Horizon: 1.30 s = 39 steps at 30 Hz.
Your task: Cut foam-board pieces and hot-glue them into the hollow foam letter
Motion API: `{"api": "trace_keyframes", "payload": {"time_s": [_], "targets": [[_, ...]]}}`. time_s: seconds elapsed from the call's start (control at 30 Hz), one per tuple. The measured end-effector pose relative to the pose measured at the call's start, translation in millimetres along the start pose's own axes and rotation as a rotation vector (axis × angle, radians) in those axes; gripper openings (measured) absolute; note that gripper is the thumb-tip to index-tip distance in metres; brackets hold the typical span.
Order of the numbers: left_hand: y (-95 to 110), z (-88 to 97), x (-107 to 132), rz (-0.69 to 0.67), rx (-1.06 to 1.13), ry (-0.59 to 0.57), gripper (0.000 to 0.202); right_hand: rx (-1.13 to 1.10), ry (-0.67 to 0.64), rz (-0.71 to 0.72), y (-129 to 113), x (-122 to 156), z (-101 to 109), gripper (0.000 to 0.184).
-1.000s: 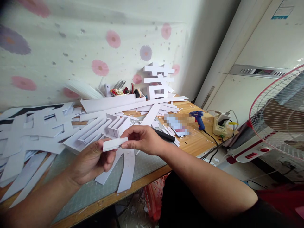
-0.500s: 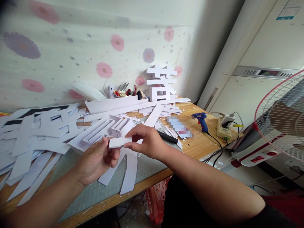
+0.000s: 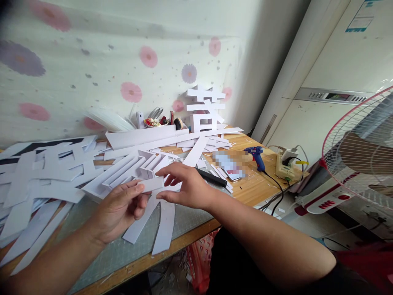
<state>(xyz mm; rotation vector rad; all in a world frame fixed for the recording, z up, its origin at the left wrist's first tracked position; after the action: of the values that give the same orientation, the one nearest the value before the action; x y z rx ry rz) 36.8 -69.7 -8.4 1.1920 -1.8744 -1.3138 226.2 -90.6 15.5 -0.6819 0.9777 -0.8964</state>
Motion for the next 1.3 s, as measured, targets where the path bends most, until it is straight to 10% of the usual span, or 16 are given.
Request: {"api": "trace_keyframes", "payload": {"time_s": [0.6, 0.73, 0.9, 1.3], "targets": [[7, -1.3, 1, -0.132, -0.135, -0.045, 0.027, 0.181, 0.168, 0.227, -4, 2, -5, 0.027], [16, 1.0, 3, -0.332, -0.509, -0.079, 0.021, 0.002, 0.02, 0.072, -2, 2, -1, 0.05], [21, 0.2, 6, -0.465, -0.751, -0.091, 0.01, -0.01, -0.042, -0.108, -4, 0, -1, 0.013], [-3, -8.0, 6, -0.35, -0.087, 0.094, 0.015, -0.605, 0.021, -0.366, -11, -4, -44, 0.039]]}}
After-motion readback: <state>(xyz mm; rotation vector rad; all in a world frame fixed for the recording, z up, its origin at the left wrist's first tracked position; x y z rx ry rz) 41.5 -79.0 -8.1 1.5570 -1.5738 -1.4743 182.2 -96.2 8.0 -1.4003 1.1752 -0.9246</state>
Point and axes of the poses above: each hand's wrist, its own x-axis away from the middle knuckle, its own z-axis out of the back of the hand, y = z × x, the point moved 2 cm from there along -x, towards the middle knuckle, and after that the axes turned 12 degrees about -z, right-handed, at the moved point
